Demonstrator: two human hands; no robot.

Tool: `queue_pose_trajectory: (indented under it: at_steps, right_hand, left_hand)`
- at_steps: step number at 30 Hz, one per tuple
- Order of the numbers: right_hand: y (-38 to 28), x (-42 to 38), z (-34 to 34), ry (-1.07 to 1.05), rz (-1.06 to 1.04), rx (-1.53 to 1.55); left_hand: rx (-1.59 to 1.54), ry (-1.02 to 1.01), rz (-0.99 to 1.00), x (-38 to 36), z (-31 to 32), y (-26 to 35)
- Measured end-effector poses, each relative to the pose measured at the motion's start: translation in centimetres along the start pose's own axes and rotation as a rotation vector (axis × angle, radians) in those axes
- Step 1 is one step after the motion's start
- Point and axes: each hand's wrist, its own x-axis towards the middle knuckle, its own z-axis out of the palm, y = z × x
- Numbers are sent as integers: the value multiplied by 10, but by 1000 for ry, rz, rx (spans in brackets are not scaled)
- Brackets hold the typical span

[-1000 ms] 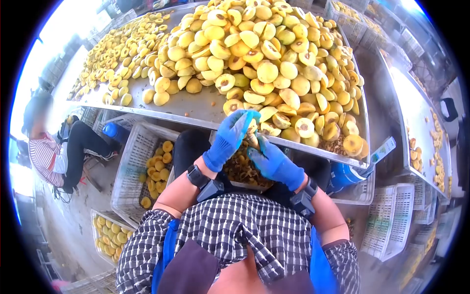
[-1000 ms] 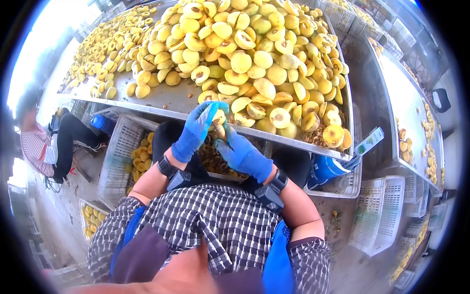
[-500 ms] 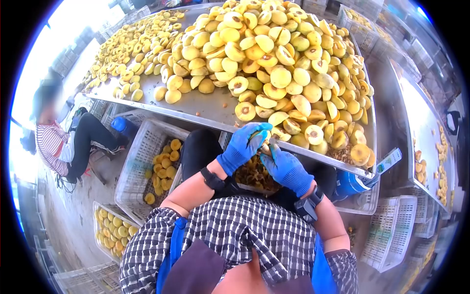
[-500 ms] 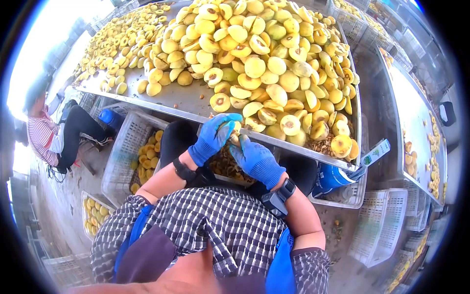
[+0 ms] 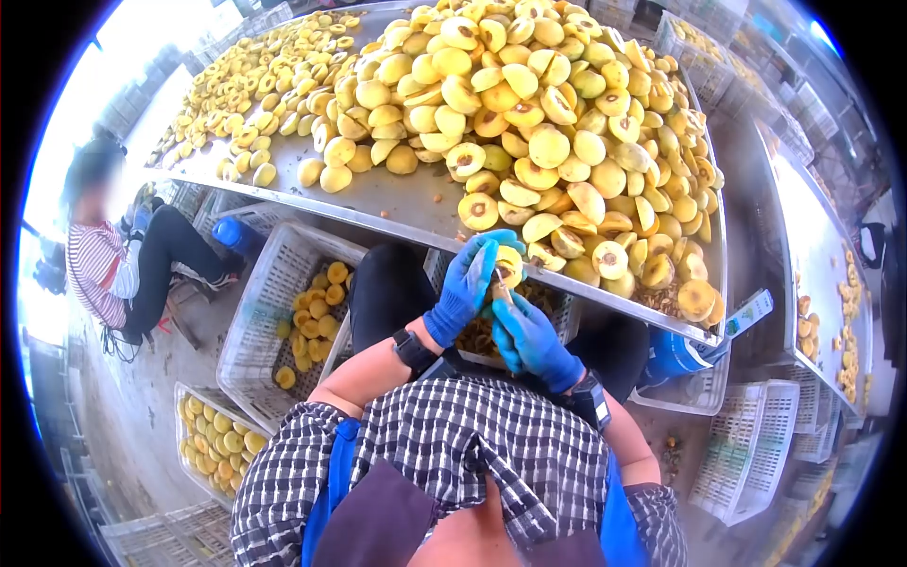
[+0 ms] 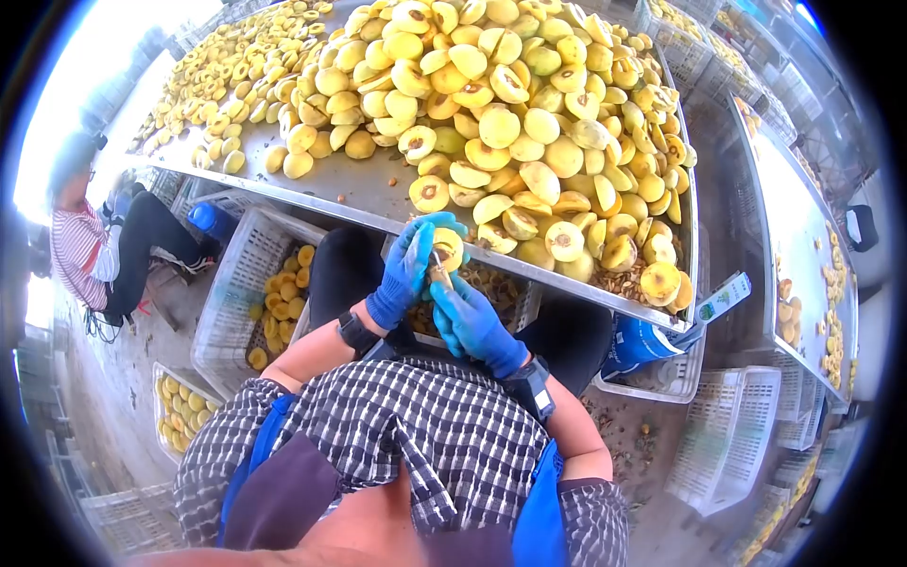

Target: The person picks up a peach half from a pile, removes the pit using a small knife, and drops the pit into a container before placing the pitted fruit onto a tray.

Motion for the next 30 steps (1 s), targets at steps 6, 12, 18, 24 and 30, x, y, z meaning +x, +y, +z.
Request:
queue_pose_trajectory:
  at_steps: [6, 12, 18, 24, 30]
  right_hand:
    - [26, 4, -41, 50, -369, -822]
    - [29, -22, -61, -61, -304, -1332]
    - [20, -8, -41, -80, -249, -1207]
    - [16, -17, -50, -36, -154, -1245]
    - [6, -13, -44, 50, -190, -803]
  left_hand:
    - [1259, 289, 540, -3, -70, 45]
    - [2179, 390, 426, -34, -187, 128]
    - [1700, 78, 222, 60, -114, 49]
    - [1470, -110, -262, 110, -69, 17]
    - [911, 33, -376, 97, -61, 32]
